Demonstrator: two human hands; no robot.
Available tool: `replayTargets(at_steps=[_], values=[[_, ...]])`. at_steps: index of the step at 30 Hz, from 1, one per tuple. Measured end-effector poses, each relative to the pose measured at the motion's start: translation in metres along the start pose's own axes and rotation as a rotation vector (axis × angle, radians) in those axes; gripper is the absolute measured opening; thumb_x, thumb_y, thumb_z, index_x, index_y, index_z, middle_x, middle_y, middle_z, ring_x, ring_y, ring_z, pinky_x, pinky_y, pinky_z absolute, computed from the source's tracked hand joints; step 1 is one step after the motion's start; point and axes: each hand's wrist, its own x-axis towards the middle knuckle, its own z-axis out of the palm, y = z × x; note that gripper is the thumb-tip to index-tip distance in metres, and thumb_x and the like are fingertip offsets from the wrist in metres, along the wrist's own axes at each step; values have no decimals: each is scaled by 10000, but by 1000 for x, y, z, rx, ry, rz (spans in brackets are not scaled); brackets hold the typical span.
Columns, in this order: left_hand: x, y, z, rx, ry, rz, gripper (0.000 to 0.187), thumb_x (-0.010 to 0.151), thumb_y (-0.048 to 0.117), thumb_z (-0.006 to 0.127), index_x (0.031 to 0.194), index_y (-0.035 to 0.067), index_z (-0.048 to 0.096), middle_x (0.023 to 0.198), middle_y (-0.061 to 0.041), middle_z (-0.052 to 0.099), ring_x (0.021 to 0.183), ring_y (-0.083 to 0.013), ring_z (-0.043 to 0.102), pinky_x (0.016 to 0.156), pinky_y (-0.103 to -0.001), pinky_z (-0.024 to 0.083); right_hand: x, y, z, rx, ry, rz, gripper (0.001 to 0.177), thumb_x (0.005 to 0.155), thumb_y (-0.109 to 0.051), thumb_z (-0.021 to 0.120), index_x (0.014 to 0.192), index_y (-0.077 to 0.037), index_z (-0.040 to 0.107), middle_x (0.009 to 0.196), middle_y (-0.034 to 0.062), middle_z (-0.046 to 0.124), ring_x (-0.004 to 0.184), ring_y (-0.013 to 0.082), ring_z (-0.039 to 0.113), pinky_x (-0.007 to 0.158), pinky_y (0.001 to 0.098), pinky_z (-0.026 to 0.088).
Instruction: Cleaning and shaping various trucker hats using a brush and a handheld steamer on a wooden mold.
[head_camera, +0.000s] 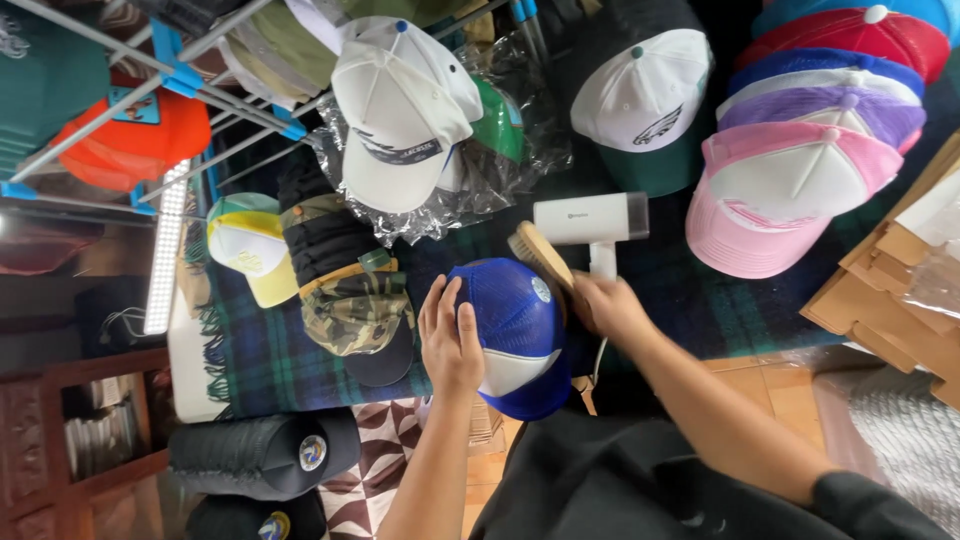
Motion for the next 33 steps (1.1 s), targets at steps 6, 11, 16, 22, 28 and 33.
replayTargets(at_steps=[6,11,16,22,28,33], values=[[3,10,-2,-43,0,-46,390,1085,298,478,1402,113,614,1452,-169,571,1370,-344,516,1135,-481,383,49,-91,28,-552,-257,-6,438,1027,-205,512,1452,-257,605,710,55,686,448,140,585,496,303,514],[3,12,-4,-68,26,-59,395,1084,322,478,1370,101,638,1420,-187,590,1363,-346,525,1156,-471,386,-8,-46,-4,-377,-146,-37,364,994,-170,547,1314,-186,719,529,135,608,367,225,575,409,340,502],[5,14,-4,-82,108,-26,392,1074,335,491,1345,107,660,1363,-182,633,1314,-350,575,1138,-470,417,-131,82,-83,-160,-52,81,391,983,-177,543,1319,-83,720,460,187,510,347,259,501,333,327,412],[6,16,-7,-80,154,-11,410,1079,362,475,1334,104,666,1347,-189,637,1285,-363,590,1102,-495,446,-171,88,-68,33,111,137,408,1000,-72,529,1384,21,631,494,168,434,363,252,459,342,304,371],[5,15,-11,-29,112,-48,449,1076,412,438,1363,135,645,1397,-173,598,1310,-375,557,1064,-523,460,-18,-17,-3,-701,76,-353,326,1010,-189,620,1324,-130,683,1070,204,687,945,325,650,860,466,527],[-4,1,-10,-247,95,-111,434,1095,349,430,1389,92,618,1420,-213,578,1342,-419,524,1072,-561,441,-28,-86,46,-1111,84,-122,380,1004,-335,633,1363,-457,665,797,51,775,721,225,740,725,375,596]])
